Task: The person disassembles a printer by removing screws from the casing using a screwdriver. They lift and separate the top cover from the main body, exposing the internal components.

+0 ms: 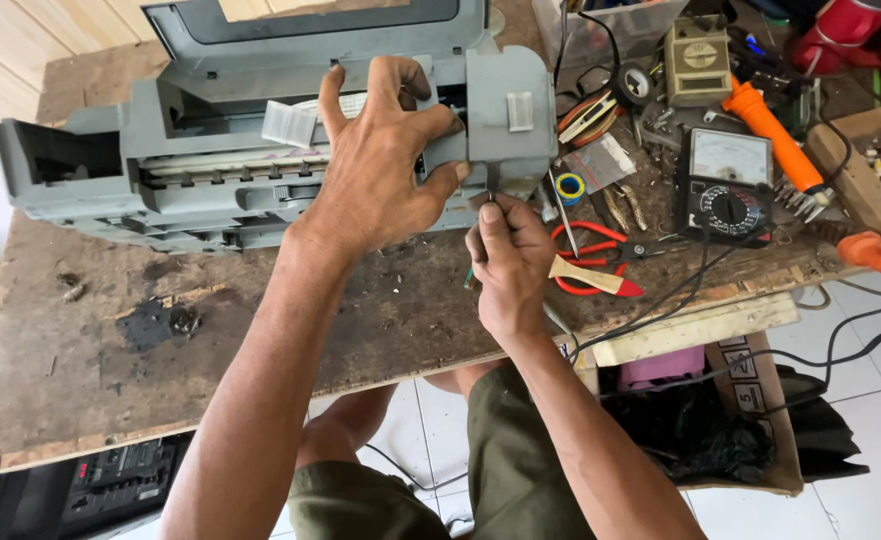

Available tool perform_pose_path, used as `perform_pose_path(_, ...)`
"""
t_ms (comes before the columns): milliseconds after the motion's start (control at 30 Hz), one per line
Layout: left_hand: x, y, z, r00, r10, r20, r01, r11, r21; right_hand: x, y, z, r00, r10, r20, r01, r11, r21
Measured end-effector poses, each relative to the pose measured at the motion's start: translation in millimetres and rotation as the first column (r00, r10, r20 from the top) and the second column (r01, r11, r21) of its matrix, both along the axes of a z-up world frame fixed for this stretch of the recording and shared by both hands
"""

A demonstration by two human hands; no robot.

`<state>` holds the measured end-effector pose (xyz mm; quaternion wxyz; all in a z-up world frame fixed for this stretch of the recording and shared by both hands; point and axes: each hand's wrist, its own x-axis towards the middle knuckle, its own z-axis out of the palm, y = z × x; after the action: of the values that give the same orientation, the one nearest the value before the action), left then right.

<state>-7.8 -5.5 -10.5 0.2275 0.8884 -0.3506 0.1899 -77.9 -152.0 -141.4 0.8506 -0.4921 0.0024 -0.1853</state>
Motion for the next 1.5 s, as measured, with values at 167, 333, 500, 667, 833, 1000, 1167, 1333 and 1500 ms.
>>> perform_pose_path(167, 0, -3, -3, 0.999, 0.018, 0.028, -0.017, 1.000, -0.023, 4, 3, -1, 0.994, -0.093, 0.056, 0.099, 0.987, -0.126)
perform_pose_path(333, -5, -5, -4, 0.995, 0.015, 0.101, -0.011, 0.999, -0.038, -12, 3, 38, 0.962, 0.067, -0.264, -0.023, 0.986, 0.166)
perform_pose_path(500, -15, -2, -8, 0.992, 0.015, 0.123, -0.007, 0.998, -0.067, -18, -11, 69, 0.910, 0.285, -0.303, -0.177, 0.924, 0.338)
perform_pose_path(667, -16, -1, -10, 0.991, 0.013, 0.131, -0.006, 0.998, -0.060, -20, -23, 75, 0.873, 0.298, -0.387, -0.204, 0.942, 0.267)
perform_pose_path(833, -16, 3, -4, 0.995, -0.016, 0.095, 0.020, 0.999, -0.038, -18, -27, 77, 0.836, 0.389, -0.387, -0.261, 0.902, 0.344)
perform_pose_path(1000, -13, 5, -4, 0.997, -0.025, 0.078, 0.029, 0.998, -0.048, -22, -26, 76, 0.841, 0.422, -0.338, -0.282, 0.876, 0.391)
perform_pose_path(1167, -13, 5, -6, 0.996, -0.035, 0.088, 0.040, 0.998, -0.051, -25, -30, 72, 0.825, 0.478, -0.302, -0.320, 0.835, 0.448)
perform_pose_path(1333, -10, 8, -6, 0.997, -0.041, 0.062, 0.044, 0.998, -0.042, -26, -27, 79, 0.818, 0.490, -0.301, -0.303, 0.812, 0.499)
perform_pose_path(1500, -15, 5, -3, 1.000, -0.003, 0.025, 0.004, 1.000, -0.027, -25, -21, 78, 0.815, 0.503, -0.289, -0.289, 0.784, 0.549)
